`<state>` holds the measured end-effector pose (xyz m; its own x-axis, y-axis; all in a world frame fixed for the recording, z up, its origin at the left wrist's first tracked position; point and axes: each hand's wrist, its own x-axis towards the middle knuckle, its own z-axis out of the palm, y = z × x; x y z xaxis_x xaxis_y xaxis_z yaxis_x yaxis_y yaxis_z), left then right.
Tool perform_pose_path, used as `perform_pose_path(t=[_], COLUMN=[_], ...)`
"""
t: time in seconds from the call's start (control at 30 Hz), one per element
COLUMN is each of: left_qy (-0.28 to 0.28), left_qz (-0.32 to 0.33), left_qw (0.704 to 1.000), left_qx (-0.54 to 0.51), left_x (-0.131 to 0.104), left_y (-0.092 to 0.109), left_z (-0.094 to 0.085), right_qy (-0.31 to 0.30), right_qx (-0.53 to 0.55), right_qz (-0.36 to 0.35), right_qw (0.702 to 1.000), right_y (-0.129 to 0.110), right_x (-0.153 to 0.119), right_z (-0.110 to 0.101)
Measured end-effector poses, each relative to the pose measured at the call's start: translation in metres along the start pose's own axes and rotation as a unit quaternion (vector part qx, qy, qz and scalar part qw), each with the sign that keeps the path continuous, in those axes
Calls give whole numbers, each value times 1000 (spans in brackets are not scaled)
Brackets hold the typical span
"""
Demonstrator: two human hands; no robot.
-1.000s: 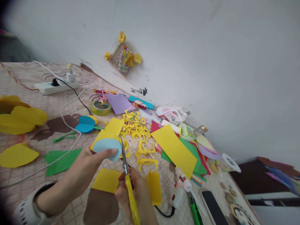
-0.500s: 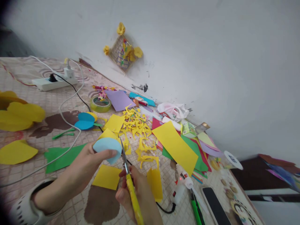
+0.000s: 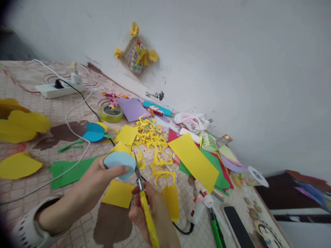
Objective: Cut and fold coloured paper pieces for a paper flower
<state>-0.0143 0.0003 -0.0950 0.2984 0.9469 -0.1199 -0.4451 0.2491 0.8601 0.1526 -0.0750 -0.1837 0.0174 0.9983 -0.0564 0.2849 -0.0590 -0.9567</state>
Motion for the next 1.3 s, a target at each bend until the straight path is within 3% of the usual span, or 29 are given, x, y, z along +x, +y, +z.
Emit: perform_pose_path(t=[0.33,0.67,0.97,1.3], left_qy=[-7,0,-2,-7], left_qz=[-6,-10,-12,-8], left_qw=[1000,1000,1000,1000], left_qx=[16,20,18,25], left_x=[-1,-2,-1,-1], left_y=[-3,-3,-2,-4], left_z=[-3,-3,-3,-4], right_qy=[-35,-52,-37,-41], right_qx=[7,28,36,48], right_qz=[-6,-3,-17,-5], right_qw=[999,998,999,998], right_y=[5,-11,4,-18], right_x=[-2,-6,3,-11], right_z=[-4,-5,-3,-6])
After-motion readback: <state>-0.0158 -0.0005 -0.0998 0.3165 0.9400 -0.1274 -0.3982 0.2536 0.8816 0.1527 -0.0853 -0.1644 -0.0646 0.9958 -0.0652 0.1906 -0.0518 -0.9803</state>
